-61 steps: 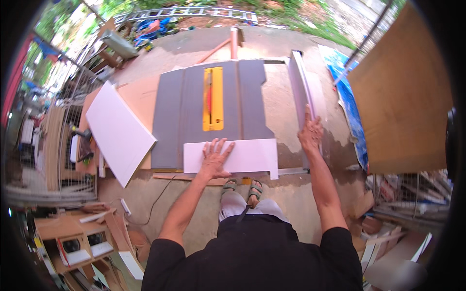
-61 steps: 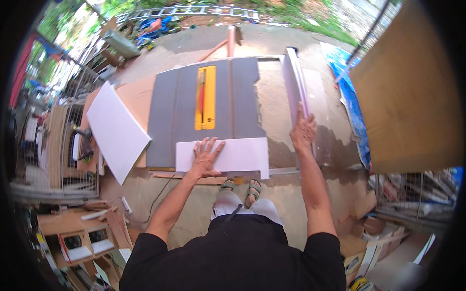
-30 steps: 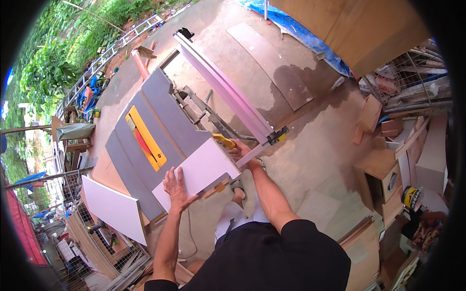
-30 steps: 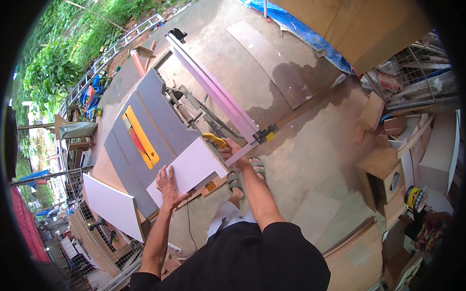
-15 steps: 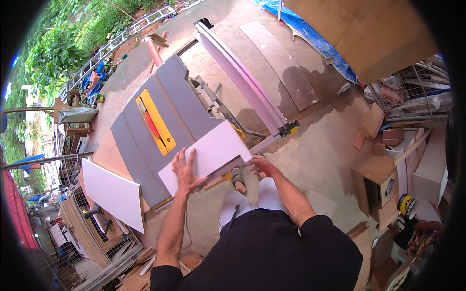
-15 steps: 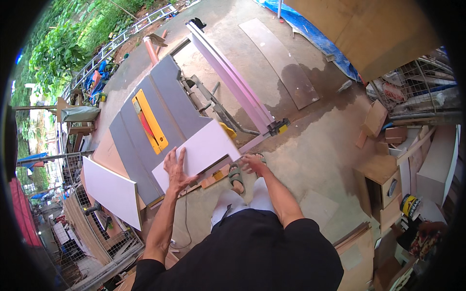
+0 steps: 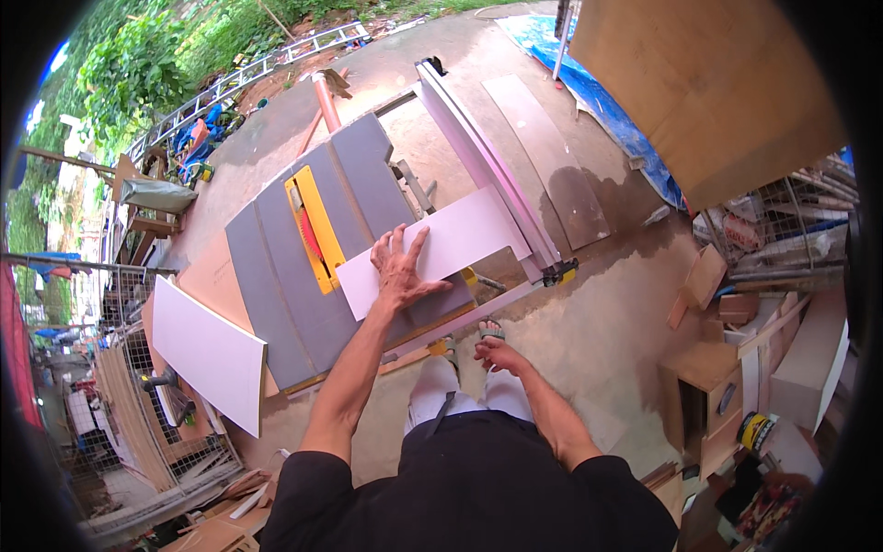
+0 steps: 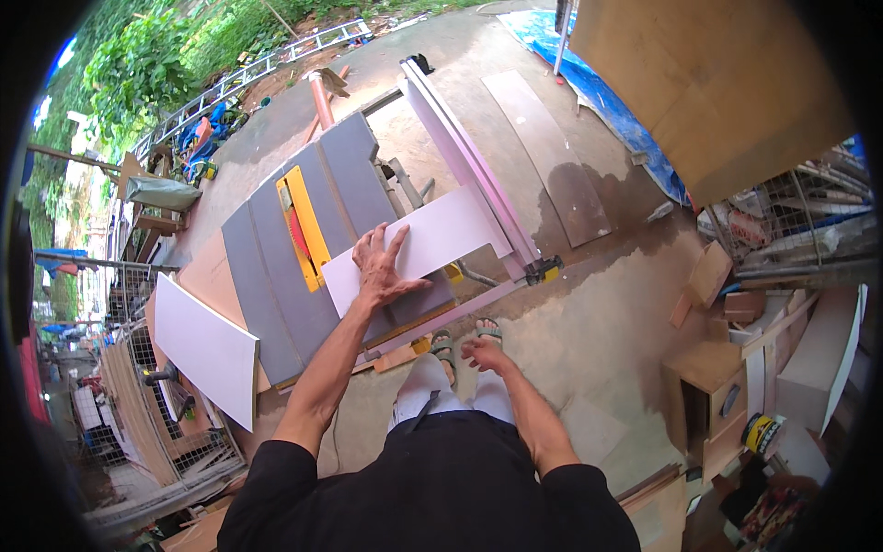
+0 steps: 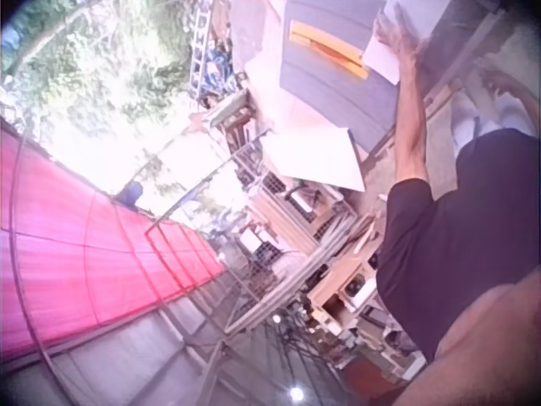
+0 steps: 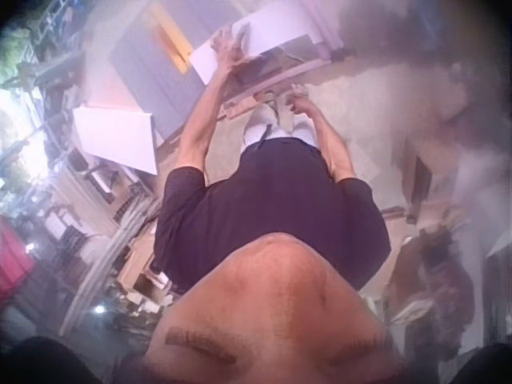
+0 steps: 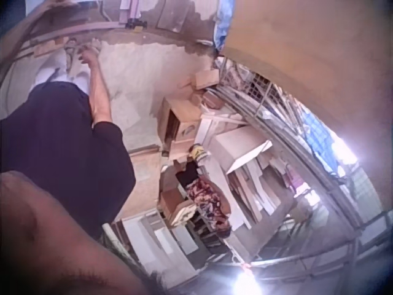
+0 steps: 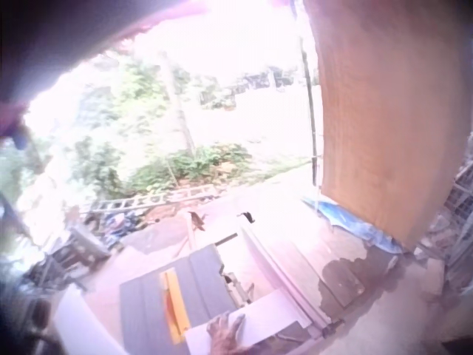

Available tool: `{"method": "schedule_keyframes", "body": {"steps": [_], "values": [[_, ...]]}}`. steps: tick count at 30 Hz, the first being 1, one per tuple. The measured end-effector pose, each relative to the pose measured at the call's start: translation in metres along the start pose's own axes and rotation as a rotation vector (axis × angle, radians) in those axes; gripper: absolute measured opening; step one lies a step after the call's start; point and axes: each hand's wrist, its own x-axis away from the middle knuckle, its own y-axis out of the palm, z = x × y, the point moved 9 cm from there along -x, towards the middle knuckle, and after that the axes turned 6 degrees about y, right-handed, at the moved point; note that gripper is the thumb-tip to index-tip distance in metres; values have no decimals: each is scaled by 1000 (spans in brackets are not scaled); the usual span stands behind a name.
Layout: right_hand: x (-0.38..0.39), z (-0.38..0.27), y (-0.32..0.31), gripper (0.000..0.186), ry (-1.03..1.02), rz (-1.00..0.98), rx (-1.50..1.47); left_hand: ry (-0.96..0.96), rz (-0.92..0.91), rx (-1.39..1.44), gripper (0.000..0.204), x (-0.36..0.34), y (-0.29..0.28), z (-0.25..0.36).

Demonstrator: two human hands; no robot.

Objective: The person moves a large white board and then uses a table saw to cut several smaller white boards into narrower strips. The person adjusts the fence and guides each piece through the saw blade, collecting the cut pieces.

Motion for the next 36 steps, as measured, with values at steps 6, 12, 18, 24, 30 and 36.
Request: {"method": "schedule_keyframes", "body": {"steps": [6, 12, 18, 24, 30, 36], "values": [[19, -38, 59, 83, -29, -163, 48, -22, 36, 13, 136, -14, -2, -21], [19, -86, 103, 65, -138, -315, -322, -4, 14, 99, 137, -22, 1, -33], [0, -76, 106, 44, -46, -306, -375, -19, -3, 148, 135, -22, 3, -35], [-19, -66, 112, 19, 78, -362, -360, -20, -35, 80, 136, -23, 6, -33], [-8, -75, 84, 28, -13, 356, 158, -22, 4, 60, 134, -20, -2, -31], [27, -100, 84, 52, -104, 859, 441, -21, 25, 55, 134, -17, -5, -32]]}}
